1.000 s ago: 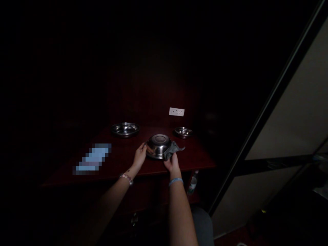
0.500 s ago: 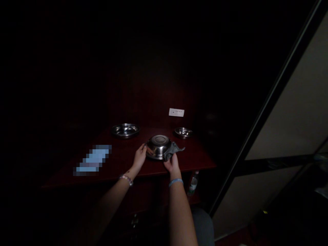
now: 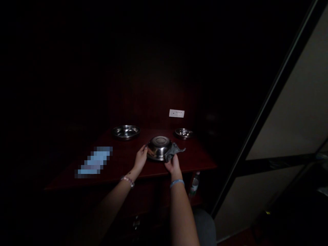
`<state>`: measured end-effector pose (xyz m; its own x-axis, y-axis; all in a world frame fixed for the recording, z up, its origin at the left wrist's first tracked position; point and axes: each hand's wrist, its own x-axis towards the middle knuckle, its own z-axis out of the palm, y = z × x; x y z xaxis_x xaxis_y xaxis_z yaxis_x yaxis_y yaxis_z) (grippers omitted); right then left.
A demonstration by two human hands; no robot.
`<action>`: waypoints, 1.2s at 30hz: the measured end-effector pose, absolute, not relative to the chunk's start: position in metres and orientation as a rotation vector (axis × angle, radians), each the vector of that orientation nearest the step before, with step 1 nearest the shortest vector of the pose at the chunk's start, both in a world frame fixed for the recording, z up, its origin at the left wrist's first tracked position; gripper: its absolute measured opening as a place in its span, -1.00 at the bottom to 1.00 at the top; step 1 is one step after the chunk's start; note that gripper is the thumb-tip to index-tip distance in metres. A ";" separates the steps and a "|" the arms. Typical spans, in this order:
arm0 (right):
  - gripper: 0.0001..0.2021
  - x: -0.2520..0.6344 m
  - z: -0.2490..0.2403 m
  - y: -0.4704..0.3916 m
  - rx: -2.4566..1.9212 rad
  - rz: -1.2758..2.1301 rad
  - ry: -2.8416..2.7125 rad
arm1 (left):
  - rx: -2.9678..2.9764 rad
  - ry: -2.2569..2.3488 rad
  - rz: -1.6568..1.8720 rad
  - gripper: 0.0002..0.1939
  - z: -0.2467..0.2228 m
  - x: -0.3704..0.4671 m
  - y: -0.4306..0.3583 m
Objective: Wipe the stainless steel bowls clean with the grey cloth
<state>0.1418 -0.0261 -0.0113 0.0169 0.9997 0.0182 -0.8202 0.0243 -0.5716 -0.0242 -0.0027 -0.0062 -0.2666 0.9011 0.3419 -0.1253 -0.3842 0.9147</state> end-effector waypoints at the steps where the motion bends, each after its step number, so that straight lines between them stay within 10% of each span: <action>1: -0.77 0.142 -0.012 -0.026 -0.462 1.495 -0.485 | 1.208 1.052 1.746 -0.82 -0.006 -0.024 -0.002; 36: -0.69 0.142 -0.011 -0.026 -0.473 1.524 -0.426 | 1.260 1.023 1.778 -0.84 -0.007 -0.025 -0.002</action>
